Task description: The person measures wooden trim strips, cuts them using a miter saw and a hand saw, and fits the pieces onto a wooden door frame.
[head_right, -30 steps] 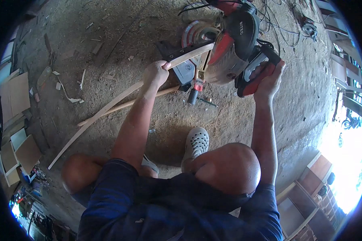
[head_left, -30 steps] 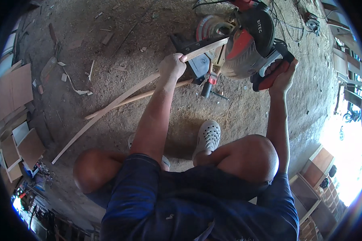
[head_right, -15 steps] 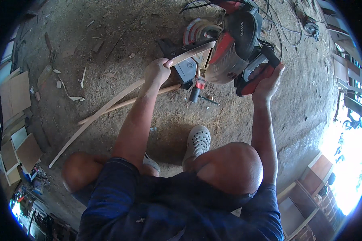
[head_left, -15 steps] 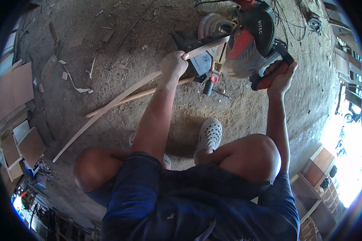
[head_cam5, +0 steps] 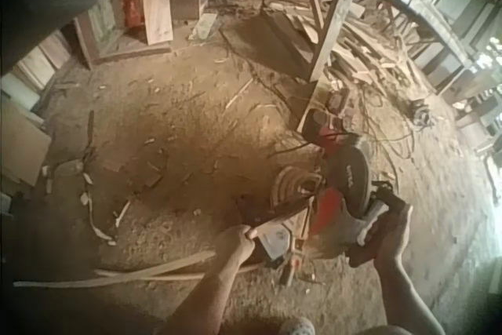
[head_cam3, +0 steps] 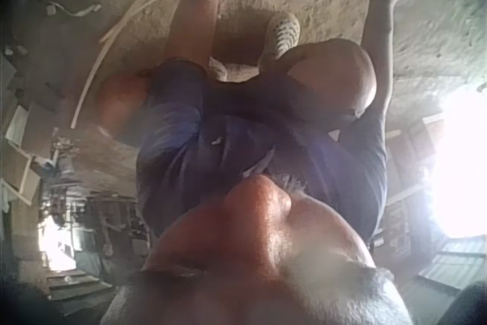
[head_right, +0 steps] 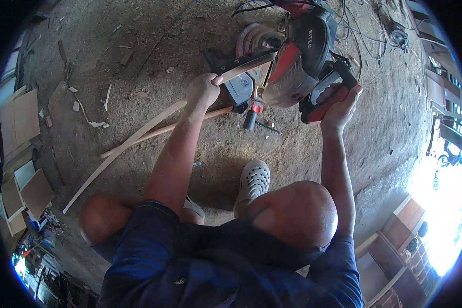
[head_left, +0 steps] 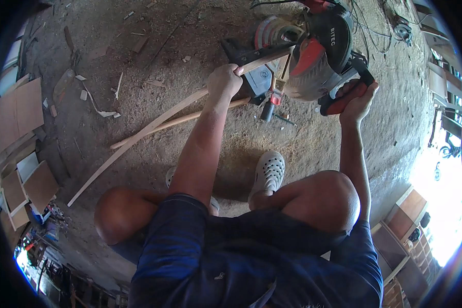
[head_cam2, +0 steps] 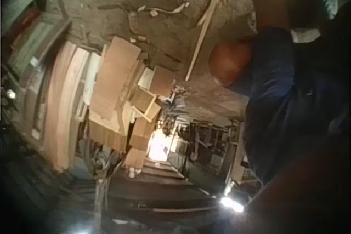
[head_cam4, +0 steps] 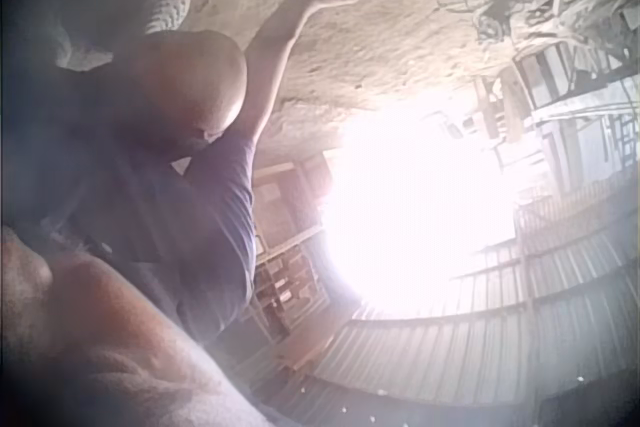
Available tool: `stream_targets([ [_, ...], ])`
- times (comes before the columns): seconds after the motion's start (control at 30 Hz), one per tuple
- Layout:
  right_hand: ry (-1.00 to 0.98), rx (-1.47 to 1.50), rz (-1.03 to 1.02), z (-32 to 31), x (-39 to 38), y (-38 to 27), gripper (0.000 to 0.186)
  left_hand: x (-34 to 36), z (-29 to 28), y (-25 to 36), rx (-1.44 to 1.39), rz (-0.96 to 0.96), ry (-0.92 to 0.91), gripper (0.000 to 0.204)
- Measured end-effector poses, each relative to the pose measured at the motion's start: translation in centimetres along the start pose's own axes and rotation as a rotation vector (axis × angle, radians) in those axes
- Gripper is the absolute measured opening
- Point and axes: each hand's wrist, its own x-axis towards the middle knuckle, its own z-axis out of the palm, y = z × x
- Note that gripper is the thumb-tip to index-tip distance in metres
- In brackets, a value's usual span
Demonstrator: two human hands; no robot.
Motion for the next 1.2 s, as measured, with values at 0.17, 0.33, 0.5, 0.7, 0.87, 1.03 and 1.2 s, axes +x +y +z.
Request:
stream_targets([
  [0.17, 0.023, -0.015, 0.005, -0.1, -0.1, 0.2, 0.075, 0.0, -0.2, 0.2, 0.01, -0.01, -0.021, 0.034],
  [0.33, 0.016, -0.047, -0.029, 0.2, -0.5, 0.6, 0.076, 0.2, -0.2, 0.1, 0.028, -0.021, -0.036, 0.033],
  [0.5, 0.016, -0.039, -0.037, 0.3, -0.8, 0.8, 0.076, 0.1, -0.2, 0.2, 0.024, -0.032, -0.036, 0.033],
  [0.7, 0.019, -0.011, -0.017, 0.4, -1.0, 1.1, 0.076, 0.2, -0.1, 0.1, 0.017, -0.027, -0.017, 0.031],
  [0.87, 0.013, -0.041, -0.051, 0.2, -1.3, 1.4, 0.077, 0.0, -0.2, 0.5, 0.019, -0.021, -0.05, 0.032],
  [1.03, 0.028, -0.008, -0.058, 0.4, -1.6, 2.3, 0.077, -0.1, -0.5, 0.2, 0.012, -0.013, -0.038, 0.03],
  [1.2, 0.005, -0.024, -0.103, -0.3, -1.4, 4.1, 0.077, 0.0, -0.5, 0.1, 0.014, -0.001, -0.03, 0.03],
])
